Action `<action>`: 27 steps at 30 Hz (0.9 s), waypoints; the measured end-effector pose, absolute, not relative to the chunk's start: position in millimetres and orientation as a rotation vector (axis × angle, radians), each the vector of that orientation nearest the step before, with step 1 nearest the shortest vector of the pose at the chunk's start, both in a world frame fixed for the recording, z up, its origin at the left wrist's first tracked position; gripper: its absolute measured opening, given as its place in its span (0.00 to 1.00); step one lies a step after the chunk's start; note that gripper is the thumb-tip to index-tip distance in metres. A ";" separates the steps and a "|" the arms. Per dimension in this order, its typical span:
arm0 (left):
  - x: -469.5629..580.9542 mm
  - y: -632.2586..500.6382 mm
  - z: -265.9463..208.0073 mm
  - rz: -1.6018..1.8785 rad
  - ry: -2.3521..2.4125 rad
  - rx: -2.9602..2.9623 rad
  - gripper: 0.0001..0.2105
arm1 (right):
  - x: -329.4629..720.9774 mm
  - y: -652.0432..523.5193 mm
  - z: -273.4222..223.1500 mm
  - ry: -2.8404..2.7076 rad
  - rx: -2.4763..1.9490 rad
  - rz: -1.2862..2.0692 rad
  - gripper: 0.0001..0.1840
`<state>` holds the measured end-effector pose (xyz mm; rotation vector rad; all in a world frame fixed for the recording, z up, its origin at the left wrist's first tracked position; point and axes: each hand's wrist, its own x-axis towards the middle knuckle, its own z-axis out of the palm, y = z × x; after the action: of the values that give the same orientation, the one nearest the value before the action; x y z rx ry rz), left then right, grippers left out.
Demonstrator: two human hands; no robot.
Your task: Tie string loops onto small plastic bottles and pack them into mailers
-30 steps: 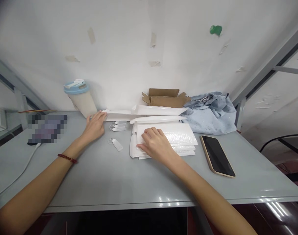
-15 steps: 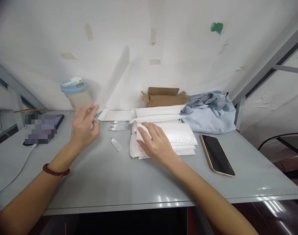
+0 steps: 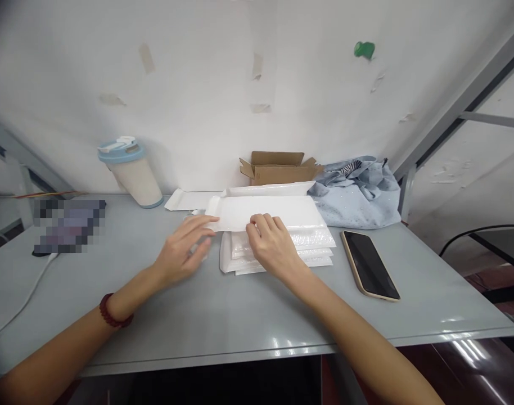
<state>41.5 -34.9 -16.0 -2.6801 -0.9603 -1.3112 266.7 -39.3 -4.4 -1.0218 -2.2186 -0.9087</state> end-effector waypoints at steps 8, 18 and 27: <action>34.2 -24.7 -3.5 -2.286 -2.481 -2.562 0.16 | 260.4 -46.7 -6.6 -2.284 -0.840 -0.752 0.11; 35.8 -30.5 -0.8 -2.008 -2.566 -3.050 0.13 | 258.6 -56.6 4.2 -2.560 -0.861 -0.382 0.26; 40.7 -36.5 -0.4 -1.454 -2.273 -3.189 0.11 | 259.2 -54.4 -2.2 -2.575 -0.972 -0.288 0.44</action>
<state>40.7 -36.5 -0.4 -3.1890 -2.2728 -1.4538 259.2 -54.4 -2.2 -0.9718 -2.5752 -0.2880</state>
